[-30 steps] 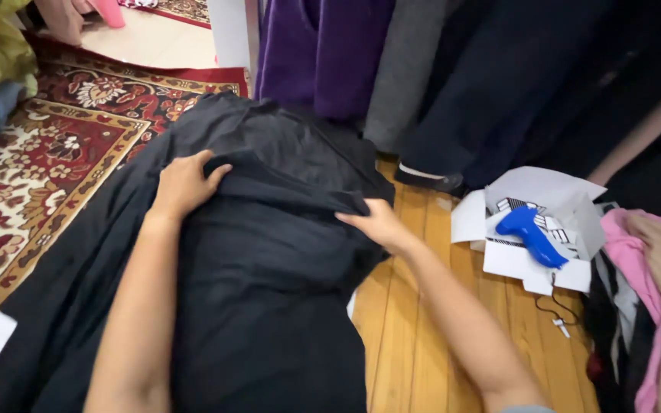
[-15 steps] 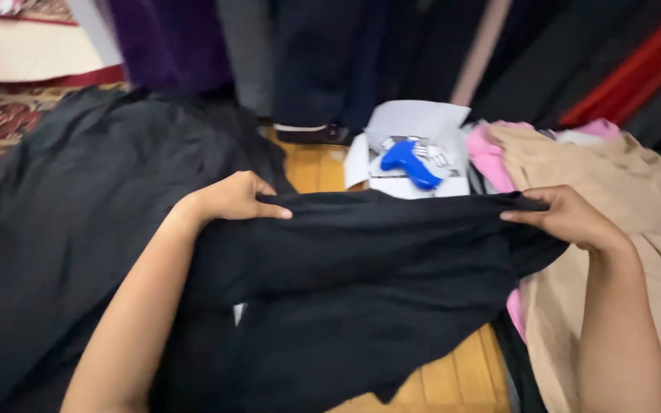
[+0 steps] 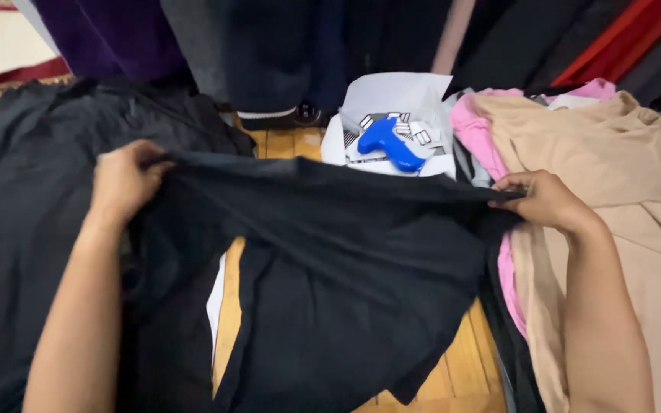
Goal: The person folds a beige top and a black top on a wooden floor. They smooth the fabric, fold the sleeves, and fold the garments in half. A blue glue gun is briefly used to attach a tag to the black top.
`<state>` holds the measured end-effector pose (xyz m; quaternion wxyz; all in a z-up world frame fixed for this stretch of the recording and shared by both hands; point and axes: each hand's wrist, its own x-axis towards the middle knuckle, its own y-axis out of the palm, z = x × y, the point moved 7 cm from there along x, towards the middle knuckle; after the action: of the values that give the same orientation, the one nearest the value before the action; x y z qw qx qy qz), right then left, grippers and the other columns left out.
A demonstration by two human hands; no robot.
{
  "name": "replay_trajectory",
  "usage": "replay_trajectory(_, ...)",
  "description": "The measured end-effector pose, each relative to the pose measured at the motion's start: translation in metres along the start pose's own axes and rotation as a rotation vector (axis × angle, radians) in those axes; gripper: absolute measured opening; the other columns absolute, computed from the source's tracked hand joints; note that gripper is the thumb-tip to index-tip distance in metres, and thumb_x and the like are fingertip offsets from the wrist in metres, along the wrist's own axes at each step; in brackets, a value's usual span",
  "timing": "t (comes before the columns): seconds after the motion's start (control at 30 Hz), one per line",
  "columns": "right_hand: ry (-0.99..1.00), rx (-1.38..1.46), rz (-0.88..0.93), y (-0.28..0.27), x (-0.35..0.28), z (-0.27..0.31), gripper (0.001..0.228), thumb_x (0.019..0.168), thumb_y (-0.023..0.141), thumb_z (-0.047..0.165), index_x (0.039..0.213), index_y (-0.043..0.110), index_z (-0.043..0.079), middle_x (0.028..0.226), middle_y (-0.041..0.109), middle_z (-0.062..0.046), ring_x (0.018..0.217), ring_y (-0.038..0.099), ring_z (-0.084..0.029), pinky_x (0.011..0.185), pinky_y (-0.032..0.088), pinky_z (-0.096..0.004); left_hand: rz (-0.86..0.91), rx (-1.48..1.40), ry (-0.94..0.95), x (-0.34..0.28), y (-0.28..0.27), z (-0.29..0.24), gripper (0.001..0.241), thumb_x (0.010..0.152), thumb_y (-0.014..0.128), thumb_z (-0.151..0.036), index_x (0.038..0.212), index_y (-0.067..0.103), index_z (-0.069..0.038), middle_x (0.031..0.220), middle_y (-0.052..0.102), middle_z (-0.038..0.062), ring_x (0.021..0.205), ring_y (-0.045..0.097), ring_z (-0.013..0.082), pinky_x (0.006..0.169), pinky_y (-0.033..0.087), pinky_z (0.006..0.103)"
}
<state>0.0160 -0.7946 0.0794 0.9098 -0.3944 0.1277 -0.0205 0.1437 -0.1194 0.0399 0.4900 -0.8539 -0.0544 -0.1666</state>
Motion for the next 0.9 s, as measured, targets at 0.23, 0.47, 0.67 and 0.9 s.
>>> replay_trajectory(0.23, -0.38, -0.366, -0.282, 0.05, 0.017, 0.019, 0.035, 0.078, 0.069, 0.005, 0.11, 0.075, 0.016, 0.095, 0.066, -0.006, 0.082, 0.064, -0.021, 0.088, 0.049, -0.034, -0.209, 0.325, 0.073, -0.034, -0.012, 0.004, 0.046, 0.082, 0.067, -0.012, 0.127, 0.067, -0.007, 0.117, 0.058, 0.018, 0.101, 0.064, 0.0409, 0.07, 0.056, 0.0532)
replay_trajectory(0.47, -0.105, 0.458, -0.122, 0.049, 0.016, 0.014, 0.025, 0.103, 0.059, -0.002, 0.124, 0.068, 0.008, 0.097, 0.066, -0.003, 0.074, 0.058, -0.008, 0.064, 0.047, -0.019, -0.057, 0.343, 0.497, -0.04, 0.023, -0.068, 0.011, 0.09, 0.071, -0.031, 0.098, 0.076, -0.027, 0.118, 0.072, -0.002, 0.108, 0.068, 0.0196, 0.094, 0.045, 0.0391)
replay_trajectory(0.67, -0.061, 0.291, -0.366, -0.01, 0.01, -0.009, 0.014, 0.111, 0.069, 0.026, 0.099, 0.07, 0.019, 0.091, 0.064, 0.011, 0.079, 0.053, 0.0, 0.067, 0.041, -0.016, -0.074, -0.204, 0.16, -0.023, 0.009, -0.025, 0.012, 0.11, 0.059, -0.012, 0.109, 0.069, -0.005, 0.102, 0.075, 0.014, 0.093, 0.072, 0.0331, 0.084, 0.049, 0.0415)
replay_trajectory(0.9, -0.328, -0.132, -0.408, 0.014, 0.017, 0.014, 0.011, 0.105, 0.073, 0.017, 0.113, 0.075, 0.01, 0.108, 0.072, -0.004, 0.095, 0.064, -0.013, 0.091, 0.046, -0.026, -0.181, 0.15, 0.154, -0.034, 0.002, -0.05, 0.015, 0.102, 0.065, -0.019, 0.112, 0.069, -0.009, 0.112, 0.067, 0.015, 0.094, 0.065, 0.0417, 0.077, 0.051, 0.0524)
